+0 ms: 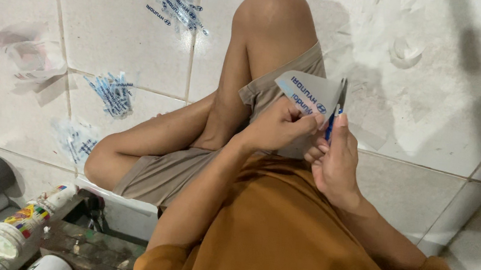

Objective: The person sits cross-legged on a tiled floor and uses blue-handled scissors to cut small rectangular pieces of paper with printed text. The person repeatedly picks up paper from the floor, cuts it into strips, and places the cut pieces back on the floor.

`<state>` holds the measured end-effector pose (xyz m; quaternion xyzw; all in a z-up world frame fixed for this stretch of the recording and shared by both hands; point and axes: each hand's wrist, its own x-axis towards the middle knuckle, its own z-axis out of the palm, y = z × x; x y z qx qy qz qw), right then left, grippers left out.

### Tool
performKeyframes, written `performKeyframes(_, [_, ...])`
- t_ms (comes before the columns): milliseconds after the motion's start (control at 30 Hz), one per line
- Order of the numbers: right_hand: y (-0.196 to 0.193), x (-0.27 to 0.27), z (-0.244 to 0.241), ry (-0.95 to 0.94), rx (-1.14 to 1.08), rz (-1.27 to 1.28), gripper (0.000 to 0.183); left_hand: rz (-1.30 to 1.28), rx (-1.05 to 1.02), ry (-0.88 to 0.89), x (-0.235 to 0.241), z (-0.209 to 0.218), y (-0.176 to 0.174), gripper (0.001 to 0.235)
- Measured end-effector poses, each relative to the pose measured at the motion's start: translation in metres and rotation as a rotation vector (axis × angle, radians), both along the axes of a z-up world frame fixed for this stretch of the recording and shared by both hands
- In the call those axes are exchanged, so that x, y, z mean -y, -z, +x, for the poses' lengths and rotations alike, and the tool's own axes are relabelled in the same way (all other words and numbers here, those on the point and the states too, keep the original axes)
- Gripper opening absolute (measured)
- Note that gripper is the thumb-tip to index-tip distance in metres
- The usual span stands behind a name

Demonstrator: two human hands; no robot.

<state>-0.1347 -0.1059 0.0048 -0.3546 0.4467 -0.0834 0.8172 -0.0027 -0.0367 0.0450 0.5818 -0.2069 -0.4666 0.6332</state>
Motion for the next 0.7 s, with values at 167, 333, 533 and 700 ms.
performKeyframes(167, [0.017, 0.014, -0.015, 0.033, -0.002, 0.07, 0.043, -0.05, -0.16, 0.101, -0.013, 0.0, 0.039, 0.036])
performKeyframes(333, [0.03, 0.024, -0.016, -0.075, 0.072, -0.037, 0.022, -0.109, -0.127, 0.163, -0.038, -0.004, 0.073, 0.014])
performKeyframes(533, [0.011, 0.026, 0.01, -0.08, 0.174, -0.264, 0.015, -0.092, -0.003, 0.063, -0.025, 0.002, 0.032, 0.029])
performKeyframes(700, [0.03, 0.031, -0.015, -0.267, 0.101, -0.238, 0.056, -0.053, 0.071, -0.028, -0.033, 0.015, 0.032, 0.035])
